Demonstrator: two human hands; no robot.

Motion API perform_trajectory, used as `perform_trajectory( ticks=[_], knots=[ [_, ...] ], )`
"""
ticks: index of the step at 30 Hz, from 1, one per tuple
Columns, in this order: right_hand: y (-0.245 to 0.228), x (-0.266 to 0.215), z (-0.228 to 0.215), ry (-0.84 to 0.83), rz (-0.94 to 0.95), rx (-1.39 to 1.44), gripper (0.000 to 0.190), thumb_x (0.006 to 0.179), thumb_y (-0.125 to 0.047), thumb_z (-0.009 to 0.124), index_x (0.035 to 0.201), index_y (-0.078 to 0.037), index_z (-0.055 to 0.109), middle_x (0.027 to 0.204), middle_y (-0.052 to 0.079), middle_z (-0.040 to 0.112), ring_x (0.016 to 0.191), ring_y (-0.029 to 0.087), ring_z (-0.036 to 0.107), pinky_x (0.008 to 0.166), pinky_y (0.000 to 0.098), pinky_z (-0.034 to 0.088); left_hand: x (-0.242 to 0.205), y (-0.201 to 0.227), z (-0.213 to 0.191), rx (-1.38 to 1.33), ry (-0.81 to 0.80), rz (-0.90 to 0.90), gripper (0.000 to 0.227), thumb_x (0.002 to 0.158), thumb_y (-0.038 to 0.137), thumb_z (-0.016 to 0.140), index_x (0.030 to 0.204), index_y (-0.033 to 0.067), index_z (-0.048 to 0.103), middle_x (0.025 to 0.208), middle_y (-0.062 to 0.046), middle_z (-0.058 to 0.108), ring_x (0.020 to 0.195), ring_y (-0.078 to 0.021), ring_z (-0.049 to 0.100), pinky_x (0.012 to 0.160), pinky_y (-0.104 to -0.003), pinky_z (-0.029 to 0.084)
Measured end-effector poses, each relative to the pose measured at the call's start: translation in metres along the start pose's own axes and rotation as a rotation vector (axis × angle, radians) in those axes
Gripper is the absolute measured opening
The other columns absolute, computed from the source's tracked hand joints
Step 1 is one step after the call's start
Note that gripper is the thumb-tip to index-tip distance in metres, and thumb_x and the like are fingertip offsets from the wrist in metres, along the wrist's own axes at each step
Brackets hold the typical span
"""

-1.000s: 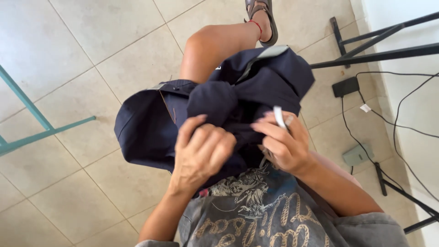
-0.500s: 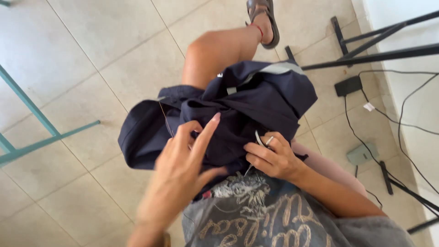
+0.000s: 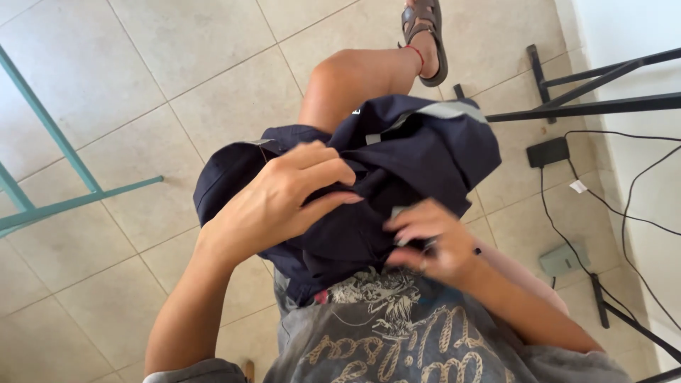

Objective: Trimming loose threads and cutting seams on a dark blue garment using scissors

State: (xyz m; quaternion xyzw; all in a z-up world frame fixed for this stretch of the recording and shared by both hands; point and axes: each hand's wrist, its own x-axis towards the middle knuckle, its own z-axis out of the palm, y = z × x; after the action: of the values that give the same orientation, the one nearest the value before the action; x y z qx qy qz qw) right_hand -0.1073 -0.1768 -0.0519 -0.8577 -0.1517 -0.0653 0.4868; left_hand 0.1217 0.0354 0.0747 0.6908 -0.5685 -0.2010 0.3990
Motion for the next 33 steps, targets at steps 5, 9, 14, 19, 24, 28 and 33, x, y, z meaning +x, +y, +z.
perform_trajectory(
  ticks=[5,9,14,19,24,28,33],
  knots=[
    [-0.029,0.092,-0.048,-0.012,-0.037,0.229,0.02,0.112,-0.001,0.058,0.128,-0.009,0.049,0.146,0.022,0.067,0.157,0.049,0.049,0.134,0.0614,0.04,-0.013,0.006,0.004,-0.262,0.001,-0.145,0.009,0.111,0.011,0.06,0.115,0.005,0.065,0.106,-0.008,0.071,0.092,-0.0238,0.071,0.087,-0.035,0.055],
    [0.003,0.103,-0.039,-0.205,0.027,0.105,0.025,0.105,-0.006,0.07,0.126,-0.014,0.059,0.141,0.004,0.07,0.134,0.037,0.06,0.126,0.0539,0.04,-0.016,0.006,0.004,-0.276,0.06,-0.195,0.011,0.111,0.011,0.06,0.112,0.0056,0.069,0.106,-0.005,0.076,0.098,-0.022,0.076,0.092,-0.033,0.058],
    [-0.018,0.115,-0.044,0.046,-0.06,0.172,0.023,0.103,0.013,0.07,0.101,-0.006,0.056,0.103,0.013,0.076,0.096,0.026,0.077,0.093,0.0354,0.057,-0.031,-0.006,0.011,-0.193,0.027,-0.488,0.048,0.09,0.049,0.084,0.114,0.0106,0.069,0.09,0.001,0.07,0.076,-0.0136,0.058,0.069,-0.032,0.048],
    [-0.027,0.121,-0.043,0.116,-0.113,0.061,0.022,0.105,0.013,0.068,0.1,-0.005,0.056,0.102,0.013,0.077,0.093,0.026,0.078,0.099,0.0394,0.048,-0.018,-0.015,0.02,-0.159,-0.351,-0.523,0.083,0.085,0.063,0.096,0.064,0.0102,0.035,0.061,0.004,0.027,0.061,-0.0129,0.024,0.055,-0.039,0.027],
    [-0.038,0.085,-0.051,0.203,-0.135,-0.004,0.01,0.104,0.008,0.07,0.108,0.001,0.065,0.107,0.019,0.078,0.103,0.039,0.081,0.101,0.0485,0.059,-0.011,-0.025,0.04,-0.145,-0.526,-0.409,0.071,0.097,0.063,0.08,0.068,0.0085,0.044,0.07,0.0,0.048,0.068,-0.0179,0.049,0.065,-0.042,0.039],
    [-0.032,0.019,-0.041,0.296,-0.116,0.094,0.038,0.088,-0.003,0.089,0.119,-0.001,0.066,0.114,0.017,0.075,0.102,0.031,0.08,0.09,0.0438,0.071,-0.005,-0.03,0.04,-0.549,-0.413,-0.288,0.045,0.099,0.036,0.077,0.07,0.0055,0.06,0.072,-0.002,0.061,0.068,-0.0154,0.059,0.062,-0.034,0.048],
    [-0.044,0.003,-0.02,0.319,-0.009,-0.16,0.031,0.097,-0.03,0.083,0.104,0.0,0.077,0.104,0.014,0.078,0.091,0.036,0.079,0.079,0.0473,0.059,0.004,-0.023,0.048,-0.791,-0.433,-0.294,0.036,0.107,0.026,0.069,0.08,0.0035,0.07,0.066,-0.005,0.069,0.064,-0.0126,0.061,0.057,-0.028,0.053]
  ],
)
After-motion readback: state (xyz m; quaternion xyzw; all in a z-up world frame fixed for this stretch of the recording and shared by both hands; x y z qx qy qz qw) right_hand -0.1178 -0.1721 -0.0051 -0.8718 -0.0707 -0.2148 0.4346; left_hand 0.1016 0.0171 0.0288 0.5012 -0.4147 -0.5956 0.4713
